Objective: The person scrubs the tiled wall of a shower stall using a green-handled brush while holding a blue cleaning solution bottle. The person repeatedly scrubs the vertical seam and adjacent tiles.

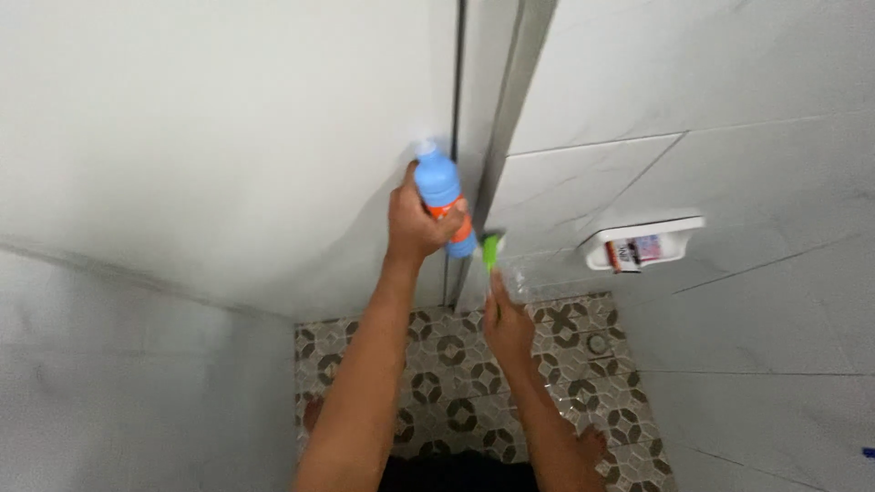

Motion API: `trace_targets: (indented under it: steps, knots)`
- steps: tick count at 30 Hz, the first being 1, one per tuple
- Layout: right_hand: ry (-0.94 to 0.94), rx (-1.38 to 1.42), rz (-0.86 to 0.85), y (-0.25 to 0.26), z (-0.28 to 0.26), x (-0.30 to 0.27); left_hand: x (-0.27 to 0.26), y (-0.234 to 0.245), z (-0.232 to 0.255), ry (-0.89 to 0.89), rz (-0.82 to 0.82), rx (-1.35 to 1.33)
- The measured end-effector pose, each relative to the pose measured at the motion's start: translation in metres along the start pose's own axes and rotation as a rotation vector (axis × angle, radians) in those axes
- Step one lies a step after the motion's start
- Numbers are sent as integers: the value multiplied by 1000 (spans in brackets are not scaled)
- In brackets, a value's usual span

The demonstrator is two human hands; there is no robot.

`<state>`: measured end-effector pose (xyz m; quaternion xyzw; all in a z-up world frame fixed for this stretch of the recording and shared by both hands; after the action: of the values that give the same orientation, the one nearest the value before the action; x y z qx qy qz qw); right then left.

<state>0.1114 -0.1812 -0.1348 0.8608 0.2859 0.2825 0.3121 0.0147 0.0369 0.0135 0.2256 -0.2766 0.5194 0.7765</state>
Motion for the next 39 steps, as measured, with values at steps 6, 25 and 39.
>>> trace_targets:
  steps: [6, 25, 39]
  knots:
    - [103, 108, 136, 68, -55, 47, 2, 2, 7, -40, 2, 59]
    - [95, 27, 145, 41, -8, 47, -1, 0, -2, 3, -17, 68]
    - [-62, -264, -223, -2, 45, -8, 0, 2, -5, -35, 7, 67]
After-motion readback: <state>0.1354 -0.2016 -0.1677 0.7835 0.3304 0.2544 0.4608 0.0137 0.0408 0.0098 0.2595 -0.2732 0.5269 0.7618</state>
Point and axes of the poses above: each hand's wrist, its own x-axis towards the middle knuckle, its own y-axis out of the back of the hand, z = x × y, the point moved 4 cm from there along x, towards the middle knuckle, and after that the axes turned 7 degrees about -y, right-handed, at the moved point
